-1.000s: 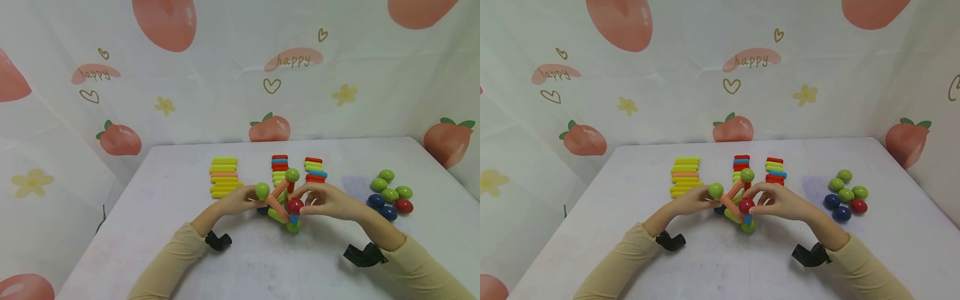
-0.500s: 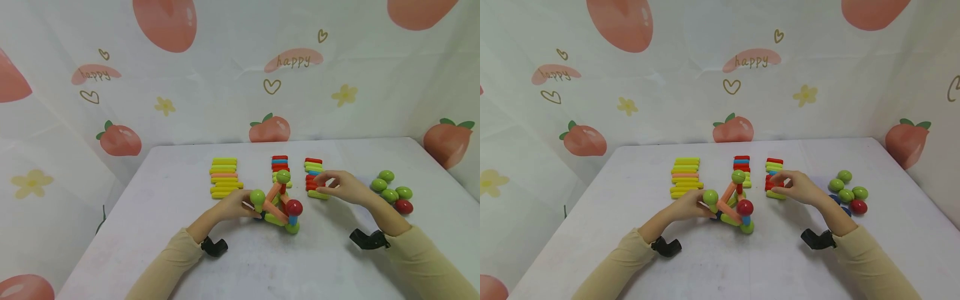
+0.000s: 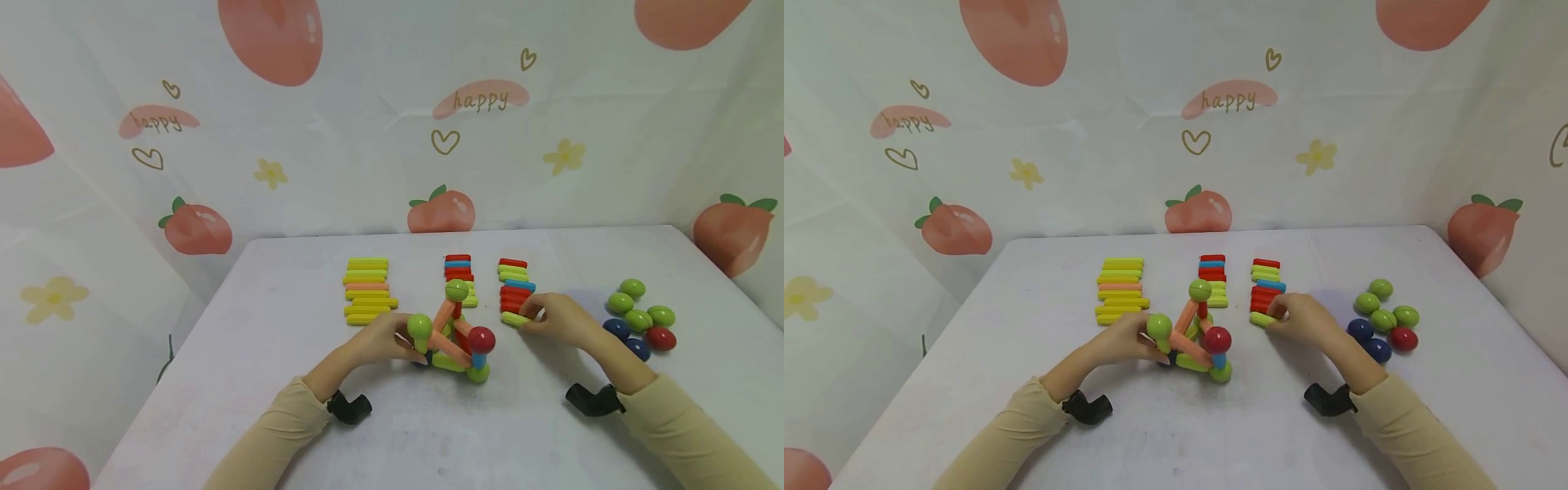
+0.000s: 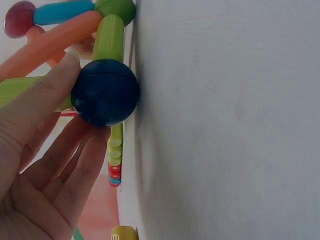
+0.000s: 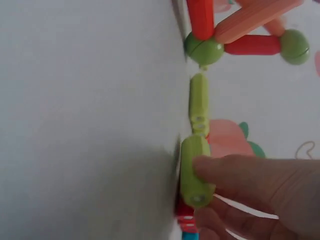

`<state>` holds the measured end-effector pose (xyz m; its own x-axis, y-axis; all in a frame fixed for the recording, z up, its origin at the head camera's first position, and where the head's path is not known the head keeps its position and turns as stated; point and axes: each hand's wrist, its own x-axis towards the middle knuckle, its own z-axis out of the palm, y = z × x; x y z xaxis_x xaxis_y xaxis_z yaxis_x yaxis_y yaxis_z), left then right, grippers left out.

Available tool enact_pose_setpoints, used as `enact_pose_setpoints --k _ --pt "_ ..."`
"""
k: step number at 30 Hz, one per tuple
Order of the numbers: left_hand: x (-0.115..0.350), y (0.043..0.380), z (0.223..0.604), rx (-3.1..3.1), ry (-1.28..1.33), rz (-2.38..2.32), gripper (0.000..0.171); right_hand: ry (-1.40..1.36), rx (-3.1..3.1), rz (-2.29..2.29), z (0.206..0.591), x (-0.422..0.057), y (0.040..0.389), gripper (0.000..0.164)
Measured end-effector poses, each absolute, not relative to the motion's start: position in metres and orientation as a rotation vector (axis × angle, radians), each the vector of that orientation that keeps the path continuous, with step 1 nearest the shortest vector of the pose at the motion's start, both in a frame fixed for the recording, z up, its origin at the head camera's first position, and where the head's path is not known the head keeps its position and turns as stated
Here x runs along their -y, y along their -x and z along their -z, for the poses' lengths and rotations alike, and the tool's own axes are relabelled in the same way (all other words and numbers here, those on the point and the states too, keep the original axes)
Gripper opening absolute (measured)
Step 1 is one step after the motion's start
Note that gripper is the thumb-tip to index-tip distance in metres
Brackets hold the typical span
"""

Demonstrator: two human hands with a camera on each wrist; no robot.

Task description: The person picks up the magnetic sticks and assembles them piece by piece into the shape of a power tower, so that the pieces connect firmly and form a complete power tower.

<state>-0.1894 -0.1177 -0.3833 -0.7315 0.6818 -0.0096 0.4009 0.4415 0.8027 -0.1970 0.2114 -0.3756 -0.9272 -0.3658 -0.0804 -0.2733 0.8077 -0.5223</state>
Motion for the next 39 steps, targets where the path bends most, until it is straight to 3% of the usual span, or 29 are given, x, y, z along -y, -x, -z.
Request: enact_pose_setpoints --k 8,14,26,39 --pt "0.112 0.187 0.383 -2.372 -0.931 -1.164 0.038 0.639 -2.673 1.184 0.353 -0.194 0.187 0.023" --pt "0.109 0.184 0.382 -2.381 -0.927 -1.164 0.038 0.578 -2.487 1.366 0.344 -0.182 0.183 0.028" --pt "0.107 0.183 0.381 -2.384 -0.884 -1.156 0.036 0.697 -2.338 1.337 0.345 -0.177 0.180 0.039" --pt "0.107 0.182 0.381 -2.384 -0.890 -1.158 0.034 1.058 -2.313 1.267 0.347 -0.180 0.176 0.047"
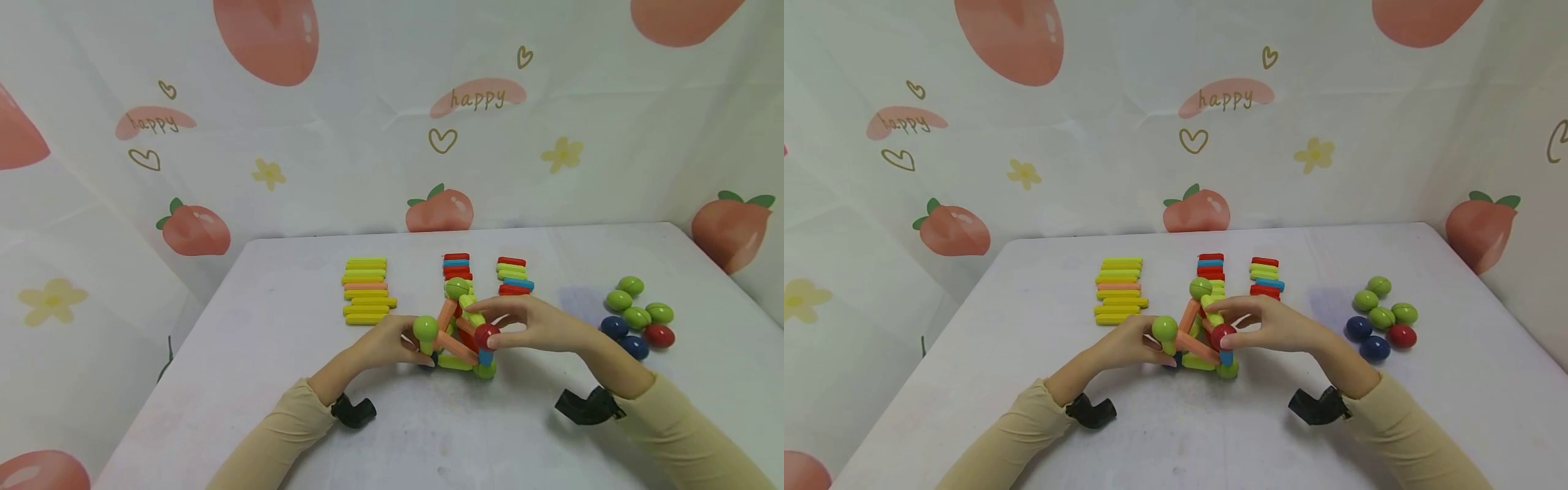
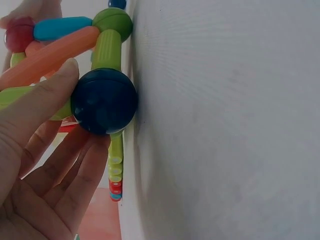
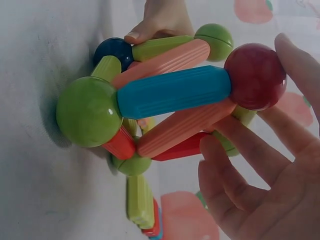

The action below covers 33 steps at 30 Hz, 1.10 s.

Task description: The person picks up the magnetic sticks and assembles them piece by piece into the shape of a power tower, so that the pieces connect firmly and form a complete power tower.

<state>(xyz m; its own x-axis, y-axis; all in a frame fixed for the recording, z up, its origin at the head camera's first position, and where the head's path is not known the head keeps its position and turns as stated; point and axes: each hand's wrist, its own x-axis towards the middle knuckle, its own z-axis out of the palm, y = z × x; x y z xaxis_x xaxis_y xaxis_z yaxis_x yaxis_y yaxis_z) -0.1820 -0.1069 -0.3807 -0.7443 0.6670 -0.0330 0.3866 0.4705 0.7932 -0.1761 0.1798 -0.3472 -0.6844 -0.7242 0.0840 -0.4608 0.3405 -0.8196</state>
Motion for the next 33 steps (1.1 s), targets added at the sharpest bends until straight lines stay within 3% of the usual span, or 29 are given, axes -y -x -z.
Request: enact_pose_setpoints --k 6,17,33 --pt "0.108 0.182 0.381 -2.374 -0.910 -1.154 0.034 1.016 -2.323 1.314 0.346 -0.183 0.177 0.041" --pt "0.126 0.182 0.383 -2.455 -0.860 -1.150 0.033 0.533 -2.772 1.009 0.361 -0.210 0.203 0.030" --pt "0.146 0.179 0.356 -2.502 -0.829 -1.387 0.046 0.446 -2.841 0.748 0.375 -0.208 0.210 0.025"
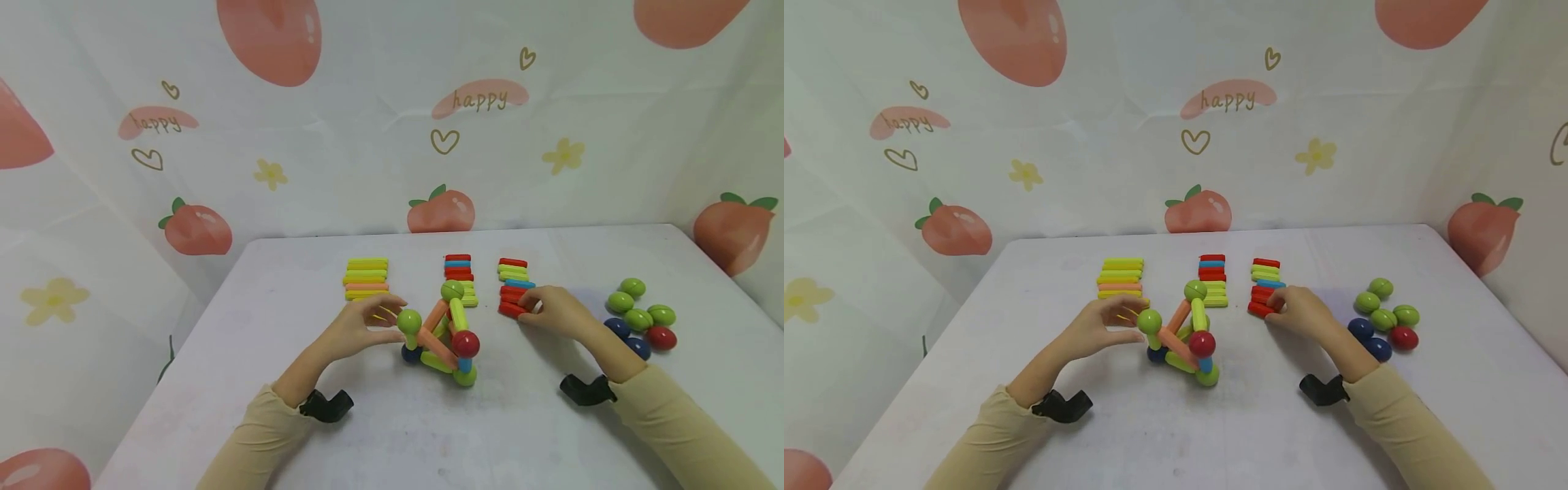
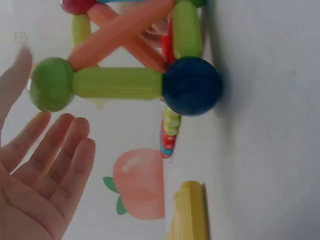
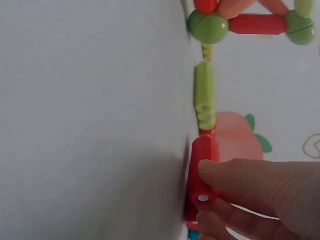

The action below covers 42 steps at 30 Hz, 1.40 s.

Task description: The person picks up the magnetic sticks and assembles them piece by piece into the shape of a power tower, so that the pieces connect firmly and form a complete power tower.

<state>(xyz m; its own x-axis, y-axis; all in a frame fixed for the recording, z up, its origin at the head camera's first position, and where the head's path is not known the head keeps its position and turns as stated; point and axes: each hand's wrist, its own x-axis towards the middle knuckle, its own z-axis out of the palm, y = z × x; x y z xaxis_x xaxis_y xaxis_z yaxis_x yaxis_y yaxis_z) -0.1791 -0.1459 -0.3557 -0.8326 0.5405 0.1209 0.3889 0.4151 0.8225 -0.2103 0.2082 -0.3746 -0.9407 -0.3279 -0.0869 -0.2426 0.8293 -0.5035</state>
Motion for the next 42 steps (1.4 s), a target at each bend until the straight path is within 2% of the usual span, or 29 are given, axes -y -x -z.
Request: enact_pose_setpoints --k 8,15,23,42 --pt "0.141 0.179 0.353 -2.458 -0.884 -1.578 0.029 0.582 -2.909 1.145 0.351 -0.188 0.207 0.027" --pt "0.133 0.182 0.355 -2.414 -0.887 -1.622 0.031 0.864 -2.735 1.533 0.335 -0.159 0.203 0.027" --pt "0.125 0.187 0.355 -2.443 -0.871 -1.586 0.032 1.119 -2.686 1.462 0.340 -0.141 0.210 0.023" --pt "0.124 0.187 0.358 -2.416 -0.845 -1.641 0.030 1.156 -2.582 1.323 0.342 -0.138 0.212 0.023"
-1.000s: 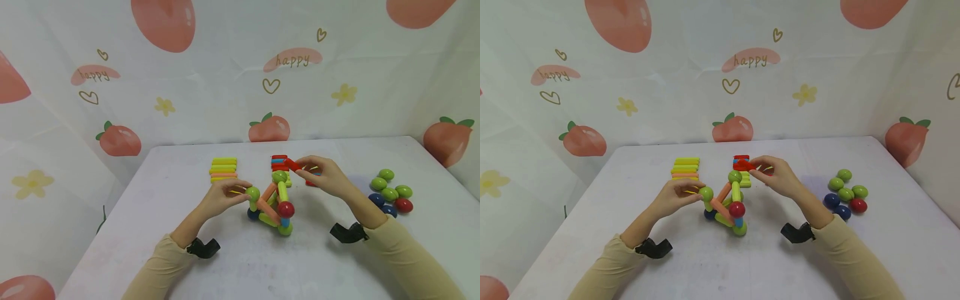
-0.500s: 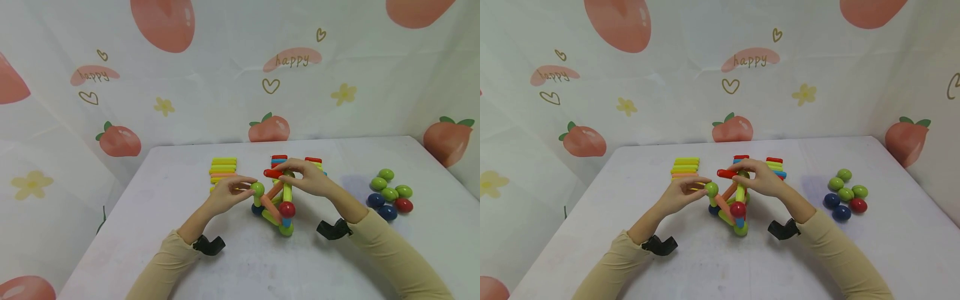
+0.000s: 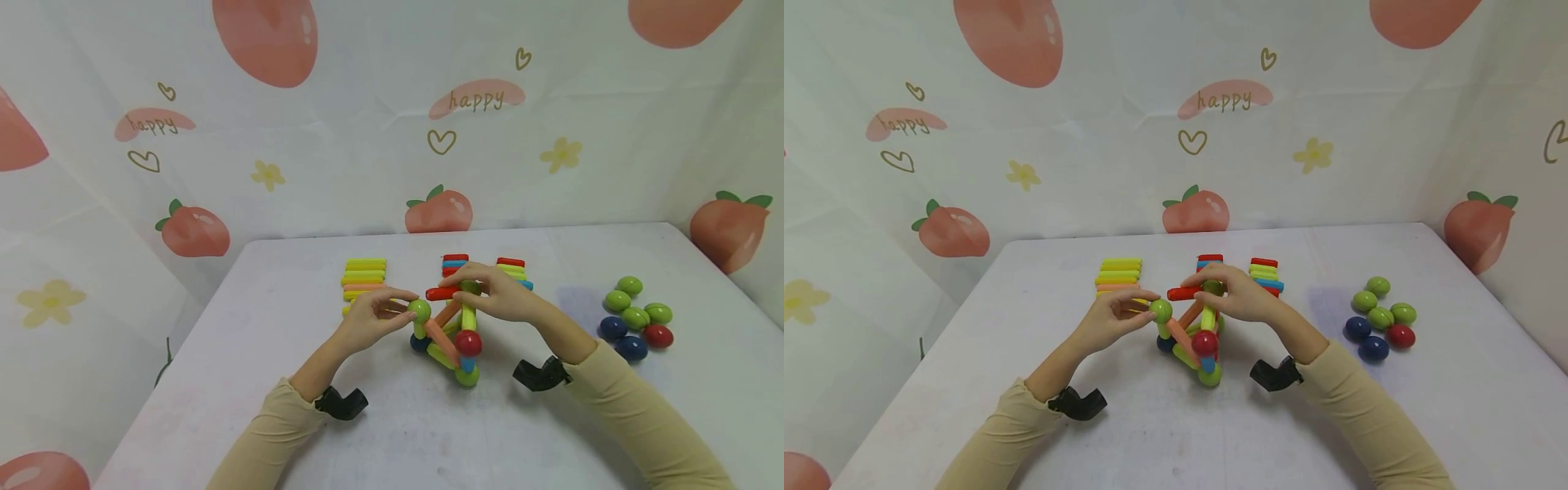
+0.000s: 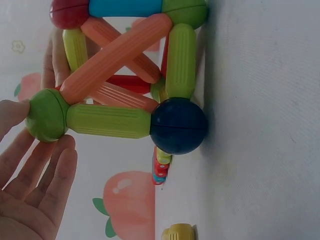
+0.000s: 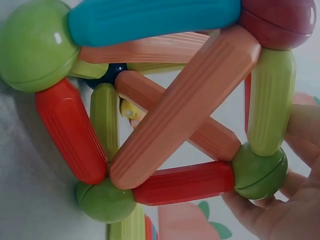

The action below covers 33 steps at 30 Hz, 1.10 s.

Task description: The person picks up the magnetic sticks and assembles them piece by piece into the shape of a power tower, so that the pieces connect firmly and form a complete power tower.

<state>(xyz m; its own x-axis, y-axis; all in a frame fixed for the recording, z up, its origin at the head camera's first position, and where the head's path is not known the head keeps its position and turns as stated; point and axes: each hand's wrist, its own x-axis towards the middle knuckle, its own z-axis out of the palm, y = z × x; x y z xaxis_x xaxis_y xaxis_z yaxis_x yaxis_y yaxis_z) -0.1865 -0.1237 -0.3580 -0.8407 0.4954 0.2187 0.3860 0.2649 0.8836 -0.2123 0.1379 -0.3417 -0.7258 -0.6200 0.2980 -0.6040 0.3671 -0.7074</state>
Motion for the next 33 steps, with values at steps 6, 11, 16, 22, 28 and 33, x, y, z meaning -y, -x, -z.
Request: enact_pose_setpoints --k 6,11,16,22,28,33 --pt "0.125 0.186 0.359 -2.434 -0.855 -1.643 0.029 1.138 -2.548 1.277 0.339 -0.136 0.212 0.020" --pt "0.125 0.186 0.359 -2.426 -0.870 -1.638 0.030 1.076 -2.542 1.236 0.340 -0.135 0.210 0.018" --pt "0.123 0.186 0.360 -2.396 -0.858 -1.578 0.035 1.072 -2.516 1.265 0.342 -0.137 0.211 0.019" --pt "0.125 0.185 0.359 -2.417 -0.836 -1.549 0.034 0.896 -2.507 1.391 0.340 -0.148 0.214 0.026" --pt "0.138 0.184 0.357 -2.432 -0.745 -1.561 0.032 0.642 -2.589 1.375 0.348 -0.165 0.225 0.032" --pt "0.149 0.182 0.355 -2.433 -0.678 -1.579 0.033 0.627 -2.627 1.149 0.370 -0.168 0.235 0.026"
